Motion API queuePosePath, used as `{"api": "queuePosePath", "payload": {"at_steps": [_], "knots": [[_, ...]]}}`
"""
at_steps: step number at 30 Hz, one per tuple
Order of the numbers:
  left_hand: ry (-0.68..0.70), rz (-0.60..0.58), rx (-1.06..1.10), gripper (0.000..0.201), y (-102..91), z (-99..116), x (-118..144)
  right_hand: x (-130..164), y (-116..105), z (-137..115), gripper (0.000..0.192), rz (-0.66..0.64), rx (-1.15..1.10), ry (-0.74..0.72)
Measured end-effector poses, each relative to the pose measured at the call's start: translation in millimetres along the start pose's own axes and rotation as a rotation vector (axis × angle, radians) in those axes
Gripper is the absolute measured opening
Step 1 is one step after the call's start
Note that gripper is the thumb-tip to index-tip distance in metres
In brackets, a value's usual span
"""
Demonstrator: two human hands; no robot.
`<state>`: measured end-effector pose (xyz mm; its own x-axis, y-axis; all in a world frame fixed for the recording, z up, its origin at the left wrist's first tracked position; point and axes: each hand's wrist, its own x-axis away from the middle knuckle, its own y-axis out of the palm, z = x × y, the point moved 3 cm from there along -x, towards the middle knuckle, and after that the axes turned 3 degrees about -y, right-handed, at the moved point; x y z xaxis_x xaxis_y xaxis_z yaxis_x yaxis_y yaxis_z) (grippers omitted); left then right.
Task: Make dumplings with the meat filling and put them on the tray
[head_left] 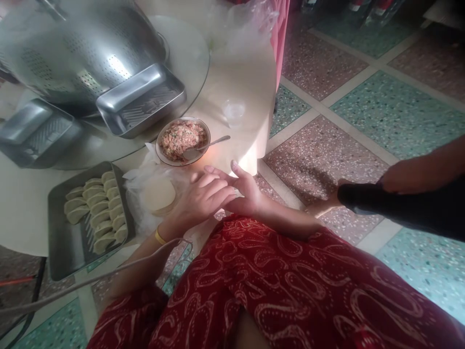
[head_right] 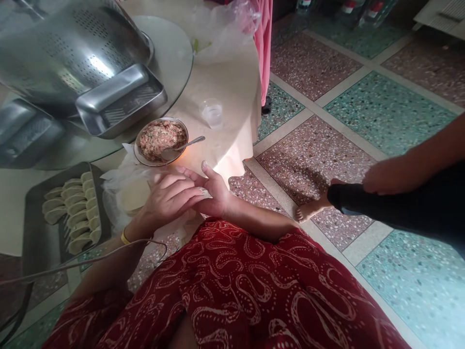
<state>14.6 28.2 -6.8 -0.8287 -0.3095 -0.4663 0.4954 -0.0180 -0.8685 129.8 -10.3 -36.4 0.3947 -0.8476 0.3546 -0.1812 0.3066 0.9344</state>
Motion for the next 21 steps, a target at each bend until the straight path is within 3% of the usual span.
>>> {"api": "queuePosePath", "payload": {"at_steps": [3, 7, 10, 13, 21], "knots": [[0.104, 0.023, -0.102, 0.015, -1.5, 2.8, -1.0, 0.1, 0.4, -0.6, 0.054, -0.02, 0.016, -0.007], [0.122, -0.047, -0.088, 0.01, -0.7, 3.2, -4.0, -1.6, -0.2, 1.4, 0.062, -0.021, 0.023, 0.022], [0.165, -0.022, -0.087, 0.014, -2.0, 5.4, -6.5, -2.7, -0.6, 3.0, 0.059, 0.008, 0.035, 0.028], [0.159, -0.007, -0.075, 0.016, -2.3, 6.7, -7.7, -2.5, 0.4, 4.1, 0.054, 0.028, 0.049, 0.018], [0.137, -0.029, 0.051, 0.007, 5.3, 3.9, -5.9, -7.9, -4.6, 5.9, 0.064, -0.034, 0.034, 0.013]]}}
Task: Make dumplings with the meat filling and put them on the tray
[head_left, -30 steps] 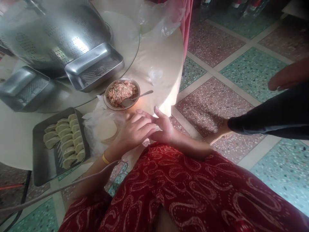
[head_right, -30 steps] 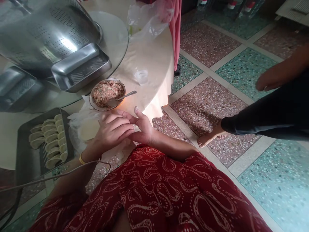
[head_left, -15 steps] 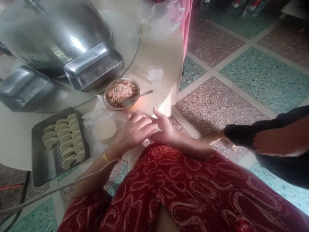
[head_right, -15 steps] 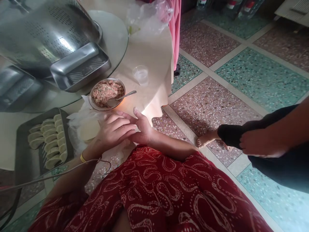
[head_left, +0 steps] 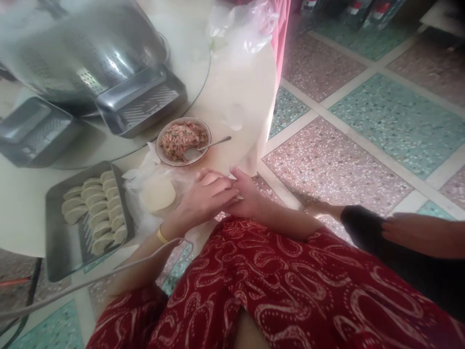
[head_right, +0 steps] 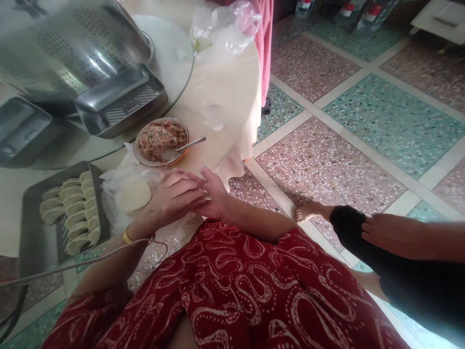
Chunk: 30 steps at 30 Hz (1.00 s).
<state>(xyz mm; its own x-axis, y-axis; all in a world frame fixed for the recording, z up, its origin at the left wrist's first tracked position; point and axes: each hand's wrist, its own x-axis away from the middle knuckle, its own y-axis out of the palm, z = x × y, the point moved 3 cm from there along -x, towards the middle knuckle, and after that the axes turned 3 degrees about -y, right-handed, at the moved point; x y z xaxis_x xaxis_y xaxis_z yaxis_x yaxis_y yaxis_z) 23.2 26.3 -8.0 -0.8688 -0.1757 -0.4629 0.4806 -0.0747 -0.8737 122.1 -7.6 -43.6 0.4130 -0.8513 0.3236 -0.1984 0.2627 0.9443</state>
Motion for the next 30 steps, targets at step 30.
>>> {"api": "queuePosePath", "payload": {"at_steps": [30], "knots": [[-0.226, 0.155, -0.153, 0.005, -2.6, 6.1, 24.5, 8.4, 10.0, -2.6, 0.055, 0.077, 0.08, -0.158]]}}
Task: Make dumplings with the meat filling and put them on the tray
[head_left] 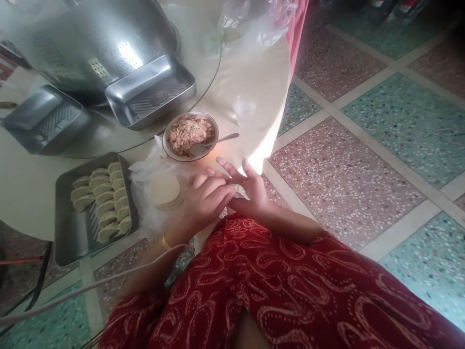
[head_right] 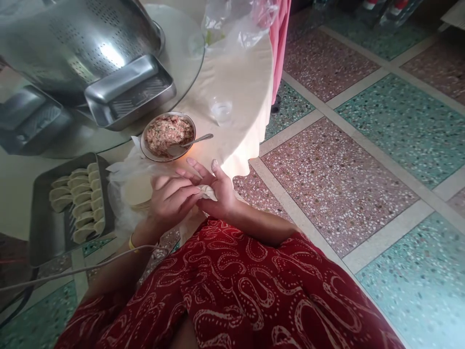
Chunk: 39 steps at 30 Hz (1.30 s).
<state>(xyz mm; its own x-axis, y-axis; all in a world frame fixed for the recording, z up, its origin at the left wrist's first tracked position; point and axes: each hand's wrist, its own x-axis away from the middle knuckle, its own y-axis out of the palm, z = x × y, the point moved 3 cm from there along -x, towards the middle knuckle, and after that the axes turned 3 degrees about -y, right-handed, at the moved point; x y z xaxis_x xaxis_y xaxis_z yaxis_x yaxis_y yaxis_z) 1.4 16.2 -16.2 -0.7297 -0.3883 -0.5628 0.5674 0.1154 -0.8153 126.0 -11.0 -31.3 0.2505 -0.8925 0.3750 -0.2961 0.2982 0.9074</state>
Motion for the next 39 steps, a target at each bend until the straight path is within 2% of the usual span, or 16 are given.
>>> {"api": "queuePosePath", "payload": {"at_steps": [3, 8, 12, 15, 20, 24, 28, 34, 36, 39], "knots": [[-0.022, -0.009, -0.009, 0.01, 1.8, 0.5, 1.2, 0.2, -0.4, 0.0, 0.053, 0.003, 0.001, -0.022], [-0.019, 0.065, 0.013, 0.02, 1.1, 1.6, -0.2, 1.5, 0.4, 0.1, 0.053, 0.024, -0.013, -0.033], [-0.003, 0.047, 0.046, 0.007, 1.8, 4.2, -3.7, 1.1, -1.2, 2.1, 0.051, -0.014, 0.011, -0.042], [-0.004, 0.021, 0.046, 0.007, 2.0, 5.6, -6.3, -0.1, -4.1, 3.0, 0.05, -0.035, 0.029, -0.058], [-0.105, 0.103, 0.024, 0.026, -2.1, 4.3, -5.8, -2.0, -6.2, 0.3, 0.051, -0.042, 0.029, -0.148], [-0.15, 0.177, -0.004, 0.008, -3.8, 5.8, -2.3, -2.7, -5.5, 0.2, 0.052, -0.037, 0.032, -0.186], [-0.159, 0.173, -0.021, 0.002, -1.3, 8.2, -1.0, -3.7, -5.5, 2.6, 0.053, -0.017, 0.02, -0.198], [-0.103, 0.156, -0.082, 0.008, 0.3, 11.2, -2.4, -5.9, -7.4, 3.6, 0.052, -0.05, 0.05, -0.209], [-0.112, 0.183, -0.09, 0.004, -1.7, 11.0, -2.2, -6.3, -9.0, 2.3, 0.051, -0.054, 0.054, -0.221], [-0.166, 0.203, -0.083, 0.016, -5.2, 9.0, -0.6, -6.8, -11.3, 0.2, 0.051, -0.052, 0.058, -0.241]]}}
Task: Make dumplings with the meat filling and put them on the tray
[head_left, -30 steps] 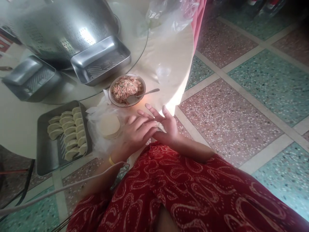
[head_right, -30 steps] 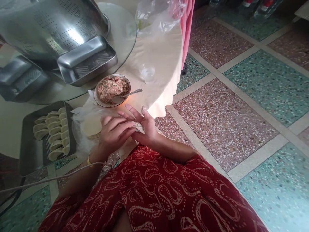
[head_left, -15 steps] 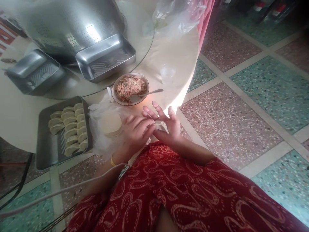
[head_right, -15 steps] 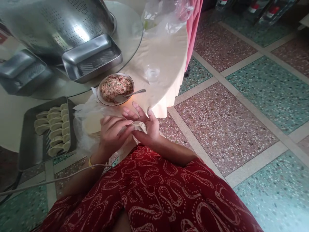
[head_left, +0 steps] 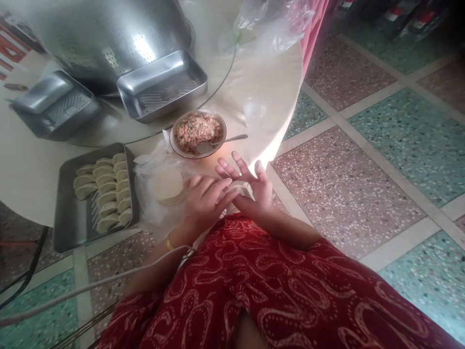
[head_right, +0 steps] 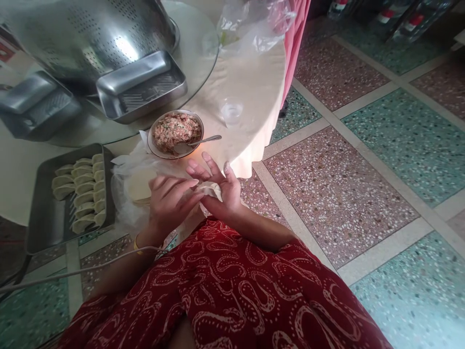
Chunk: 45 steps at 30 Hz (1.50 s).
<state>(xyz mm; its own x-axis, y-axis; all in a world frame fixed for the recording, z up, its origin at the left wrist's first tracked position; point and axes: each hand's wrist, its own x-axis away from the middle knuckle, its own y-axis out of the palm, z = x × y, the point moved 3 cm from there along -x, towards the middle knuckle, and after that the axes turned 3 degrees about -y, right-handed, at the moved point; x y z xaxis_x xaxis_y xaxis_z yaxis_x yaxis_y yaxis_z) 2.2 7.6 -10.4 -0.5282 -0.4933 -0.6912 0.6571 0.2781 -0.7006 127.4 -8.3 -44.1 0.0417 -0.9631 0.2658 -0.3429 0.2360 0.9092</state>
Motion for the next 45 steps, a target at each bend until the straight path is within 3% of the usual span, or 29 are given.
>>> {"api": "queuePosePath", "payload": {"at_steps": [10, 16, 21, 26, 30, 34, 39, 45], "knots": [[-0.085, -0.059, 0.022, 0.012, 4.3, 1.1, 8.6, -1.1, -4.0, 4.6, 0.054, 0.013, 0.063, -0.004], [-0.12, 0.009, -0.019, 0.012, 0.1, 0.7, 12.1, 1.2, -0.6, 6.2, 0.052, 0.015, 0.071, -0.018], [-0.119, -0.034, 0.016, 0.013, 4.1, 1.9, 14.5, 1.2, -0.6, 11.6, 0.053, 0.03, 0.055, 0.012], [-0.098, 0.006, -0.013, 0.014, 2.0, 5.5, 14.5, 2.1, -0.8, 12.1, 0.053, 0.041, 0.071, 0.014], [-0.17, -0.003, -0.055, 0.016, -2.1, 2.3, 16.8, 4.5, 4.6, 7.3, 0.052, 0.063, 0.057, -0.006], [-0.217, -0.049, 0.022, 0.015, 1.8, -0.9, 21.7, 4.8, 8.1, 5.6, 0.052, 0.064, 0.084, -0.027], [-0.214, 0.018, 0.071, 0.013, 3.1, 3.2, 22.2, 3.5, 4.3, 6.7, 0.051, 0.039, 0.114, -0.058], [-0.212, 0.004, 0.072, 0.01, 3.2, 6.0, 23.7, 3.1, 0.8, 2.8, 0.052, 0.03, 0.123, -0.097]]}}
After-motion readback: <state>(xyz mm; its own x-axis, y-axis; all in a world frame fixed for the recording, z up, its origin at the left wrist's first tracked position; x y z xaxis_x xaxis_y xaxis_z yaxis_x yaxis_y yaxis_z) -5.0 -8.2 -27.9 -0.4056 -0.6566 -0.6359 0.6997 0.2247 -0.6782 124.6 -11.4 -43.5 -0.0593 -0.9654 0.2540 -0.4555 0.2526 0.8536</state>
